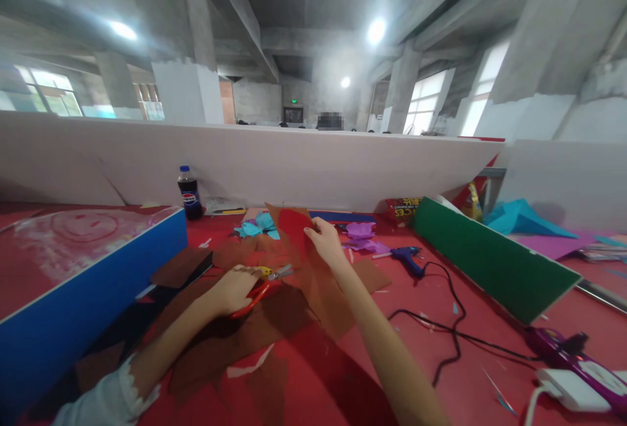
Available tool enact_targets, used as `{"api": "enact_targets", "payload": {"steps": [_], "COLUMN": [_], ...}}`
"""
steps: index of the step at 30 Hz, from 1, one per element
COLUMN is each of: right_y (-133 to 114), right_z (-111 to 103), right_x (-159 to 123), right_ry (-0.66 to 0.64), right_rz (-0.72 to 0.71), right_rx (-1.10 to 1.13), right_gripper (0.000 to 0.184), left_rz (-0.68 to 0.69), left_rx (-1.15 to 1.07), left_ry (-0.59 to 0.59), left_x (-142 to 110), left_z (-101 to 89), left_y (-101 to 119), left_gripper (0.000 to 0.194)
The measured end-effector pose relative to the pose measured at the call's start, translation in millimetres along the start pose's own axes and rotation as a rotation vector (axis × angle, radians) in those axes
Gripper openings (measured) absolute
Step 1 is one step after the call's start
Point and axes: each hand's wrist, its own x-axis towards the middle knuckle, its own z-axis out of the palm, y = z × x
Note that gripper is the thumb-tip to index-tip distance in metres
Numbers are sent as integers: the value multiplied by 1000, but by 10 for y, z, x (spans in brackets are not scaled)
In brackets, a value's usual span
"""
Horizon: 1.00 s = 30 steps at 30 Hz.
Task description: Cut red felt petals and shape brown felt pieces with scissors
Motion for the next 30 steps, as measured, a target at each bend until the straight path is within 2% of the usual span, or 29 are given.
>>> {"api": "enact_targets", "payload": {"steps": [3,9,15,20,30], "right_y": [-2,33,62,72,83], "right_z": [47,49,13,10,32], "right_x": [11,19,31,35,34], "right_ry": [-12,-20,-14,-4,-14], "right_rz": [15,8,0,0,-5], "right_rx": [33,49,47,21,22], "right_gripper": [9,8,10,10,10], "left_rz": [-2,-30,-13,-29,-81], "left_rx": [50,94,165,173,72], "left_ry": [49,56,46,26,33], "left_x": [26,29,-5,-20,-11], "left_z": [22,20,-21,-37,23], "left_y": [40,74,46,10,42], "left_gripper": [49,48,32,28,55]}}
